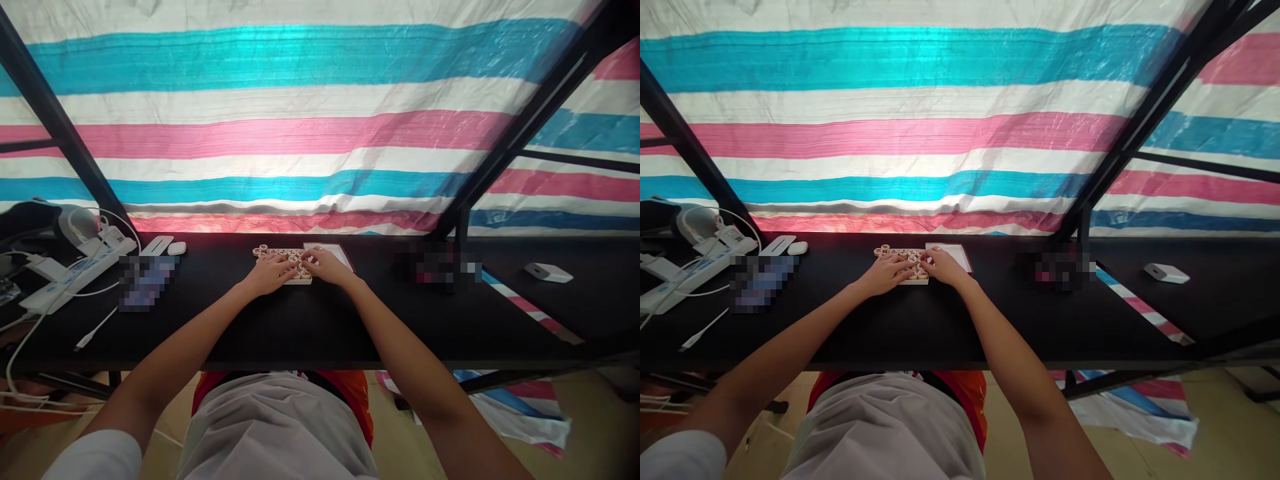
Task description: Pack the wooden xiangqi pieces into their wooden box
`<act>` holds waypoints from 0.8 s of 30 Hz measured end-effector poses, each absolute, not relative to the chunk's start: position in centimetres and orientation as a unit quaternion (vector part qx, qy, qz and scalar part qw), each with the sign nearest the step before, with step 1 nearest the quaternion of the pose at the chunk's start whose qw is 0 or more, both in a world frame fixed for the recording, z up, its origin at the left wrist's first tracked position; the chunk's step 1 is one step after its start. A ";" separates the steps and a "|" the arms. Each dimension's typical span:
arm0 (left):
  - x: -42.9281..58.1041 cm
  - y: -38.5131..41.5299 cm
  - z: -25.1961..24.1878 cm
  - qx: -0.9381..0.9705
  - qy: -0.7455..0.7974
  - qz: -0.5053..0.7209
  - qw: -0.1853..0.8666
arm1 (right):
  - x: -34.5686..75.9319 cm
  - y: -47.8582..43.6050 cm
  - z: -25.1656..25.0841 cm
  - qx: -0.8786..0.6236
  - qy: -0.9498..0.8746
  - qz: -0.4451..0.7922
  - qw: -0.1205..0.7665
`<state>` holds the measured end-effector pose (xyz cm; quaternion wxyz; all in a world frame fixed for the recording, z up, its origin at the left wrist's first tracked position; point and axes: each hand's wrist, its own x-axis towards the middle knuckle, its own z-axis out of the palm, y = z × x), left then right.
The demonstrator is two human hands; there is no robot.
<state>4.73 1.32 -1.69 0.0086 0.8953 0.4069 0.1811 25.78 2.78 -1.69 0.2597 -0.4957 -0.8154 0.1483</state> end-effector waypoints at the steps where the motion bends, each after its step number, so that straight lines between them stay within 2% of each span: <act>1: 4.7 1.2 -1.6 0.899 0.405 0.169 -0.002 | 25.8 2.8 -1.7 -0.495 -0.816 0.147 0.259; 13: 4.6 1.2 -1.5 0.920 0.359 0.138 -0.076 | 25.9 2.9 -1.9 -0.495 -0.817 0.143 0.258; 24: 4.0 1.4 -0.8 0.928 0.347 0.119 -0.062 | 26.0 3.1 -2.1 -0.492 -0.817 0.147 0.260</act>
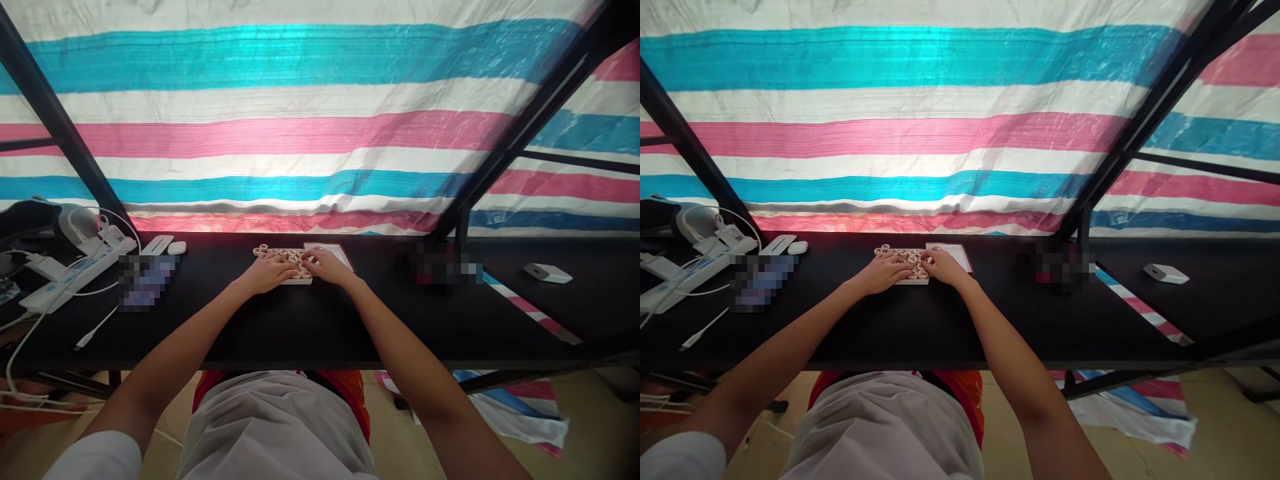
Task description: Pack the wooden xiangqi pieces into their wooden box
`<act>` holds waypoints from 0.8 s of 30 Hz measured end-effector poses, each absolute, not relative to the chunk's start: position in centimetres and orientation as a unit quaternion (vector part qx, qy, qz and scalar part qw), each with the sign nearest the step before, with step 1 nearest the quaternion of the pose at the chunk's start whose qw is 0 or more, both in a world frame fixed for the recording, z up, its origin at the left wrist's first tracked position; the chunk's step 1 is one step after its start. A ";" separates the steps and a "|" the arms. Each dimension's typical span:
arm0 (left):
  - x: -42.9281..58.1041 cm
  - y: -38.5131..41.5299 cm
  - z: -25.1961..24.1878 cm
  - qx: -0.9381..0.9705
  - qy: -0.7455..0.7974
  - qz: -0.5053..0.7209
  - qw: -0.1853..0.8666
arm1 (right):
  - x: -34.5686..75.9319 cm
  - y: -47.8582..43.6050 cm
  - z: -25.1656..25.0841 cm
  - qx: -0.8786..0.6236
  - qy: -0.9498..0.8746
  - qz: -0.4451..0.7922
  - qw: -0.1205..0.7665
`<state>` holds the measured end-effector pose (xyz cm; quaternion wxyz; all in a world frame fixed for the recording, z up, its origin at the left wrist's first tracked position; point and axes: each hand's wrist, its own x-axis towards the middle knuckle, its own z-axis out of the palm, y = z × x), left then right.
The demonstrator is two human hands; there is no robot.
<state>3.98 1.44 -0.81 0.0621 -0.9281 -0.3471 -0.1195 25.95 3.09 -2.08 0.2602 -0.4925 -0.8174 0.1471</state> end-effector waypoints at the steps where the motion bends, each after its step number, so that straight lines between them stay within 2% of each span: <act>1: 4.0 1.5 -0.9 -0.931 -0.343 -0.111 0.063 | 26.0 3.1 -2.1 -0.492 -0.817 0.147 0.260; 12: 3.9 0.8 -0.3 -0.917 -0.377 -0.073 0.109 | 25.9 3.0 -2.0 -0.498 -0.814 0.152 0.258; 18: 3.7 1.4 -0.4 -0.916 -0.382 -0.100 0.075 | 25.8 2.8 -1.8 -0.500 -0.812 0.153 0.258; 24: 1.9 1.6 1.9 -0.840 -0.516 -0.110 0.128 | 25.8 2.8 -1.8 -0.497 -0.812 0.161 0.259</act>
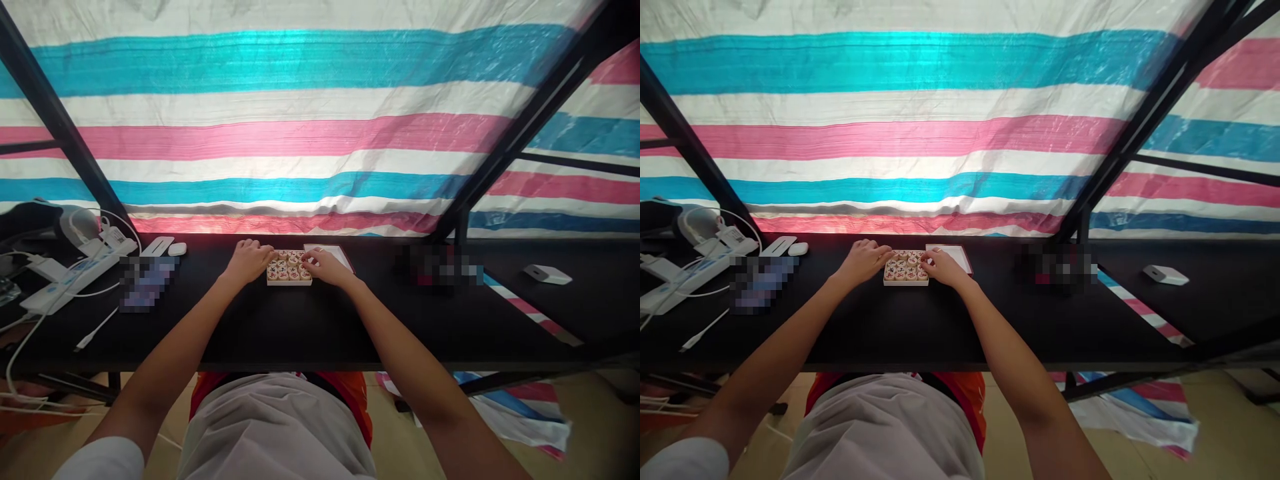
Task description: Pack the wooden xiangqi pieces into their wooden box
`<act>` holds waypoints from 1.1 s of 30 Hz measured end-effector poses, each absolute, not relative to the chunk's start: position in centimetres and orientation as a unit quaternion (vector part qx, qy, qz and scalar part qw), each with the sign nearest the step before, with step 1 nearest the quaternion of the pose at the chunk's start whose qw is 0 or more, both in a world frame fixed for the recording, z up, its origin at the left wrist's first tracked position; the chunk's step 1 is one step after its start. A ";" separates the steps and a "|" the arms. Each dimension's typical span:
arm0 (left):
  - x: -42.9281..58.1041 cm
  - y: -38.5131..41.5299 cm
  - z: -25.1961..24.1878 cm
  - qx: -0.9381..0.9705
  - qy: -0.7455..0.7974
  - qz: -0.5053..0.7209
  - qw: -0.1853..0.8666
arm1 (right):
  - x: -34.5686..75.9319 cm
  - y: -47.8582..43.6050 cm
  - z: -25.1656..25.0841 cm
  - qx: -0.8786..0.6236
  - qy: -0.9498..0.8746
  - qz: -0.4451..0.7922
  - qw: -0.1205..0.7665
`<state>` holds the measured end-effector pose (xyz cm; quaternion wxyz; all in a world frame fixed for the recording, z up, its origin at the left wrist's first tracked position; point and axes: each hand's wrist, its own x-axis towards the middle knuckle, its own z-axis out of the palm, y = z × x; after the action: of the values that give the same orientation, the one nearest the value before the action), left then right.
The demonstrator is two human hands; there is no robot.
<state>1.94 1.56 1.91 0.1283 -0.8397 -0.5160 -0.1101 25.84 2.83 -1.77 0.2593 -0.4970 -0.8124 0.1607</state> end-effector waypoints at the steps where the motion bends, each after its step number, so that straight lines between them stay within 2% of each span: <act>1: 1.5 1.7 2.1 -0.820 -0.547 -0.099 0.137 | 25.8 2.8 -1.8 -0.498 -0.812 0.162 0.259; 3: 0.7 2.0 2.3 -0.790 -0.598 -0.050 0.125 | 25.9 2.9 -1.8 -0.499 -0.812 0.161 0.256; 6: -0.4 2.5 2.2 -0.769 -0.636 0.045 0.043 | 25.9 2.9 -1.8 -0.498 -0.813 0.161 0.253; 9: -0.7 2.7 2.0 -0.777 -0.625 0.075 -0.014 | 25.9 2.9 -1.8 -0.498 -0.812 0.163 0.255; 19: -0.2 2.9 1.4 -0.809 -0.588 0.023 -0.002 | 25.8 2.8 -1.7 -0.504 -0.810 0.159 0.254; 25: 0.6 2.4 1.6 -0.811 -0.582 -0.002 0.062 | 25.8 3.0 -2.0 -0.504 -0.809 0.150 0.261; 29: 2.1 1.7 1.2 -0.888 -0.447 -0.110 0.008 | 25.8 3.1 -2.2 -0.489 -0.814 0.154 0.273; 33: 2.8 1.3 1.0 -0.922 -0.364 -0.119 -0.047 | 25.8 3.2 -2.2 -0.493 -0.812 0.152 0.275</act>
<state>2.83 1.28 1.01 -0.0469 -0.9224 -0.3643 -0.1192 25.80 3.18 -2.25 0.2748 -0.4926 -0.8116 0.1521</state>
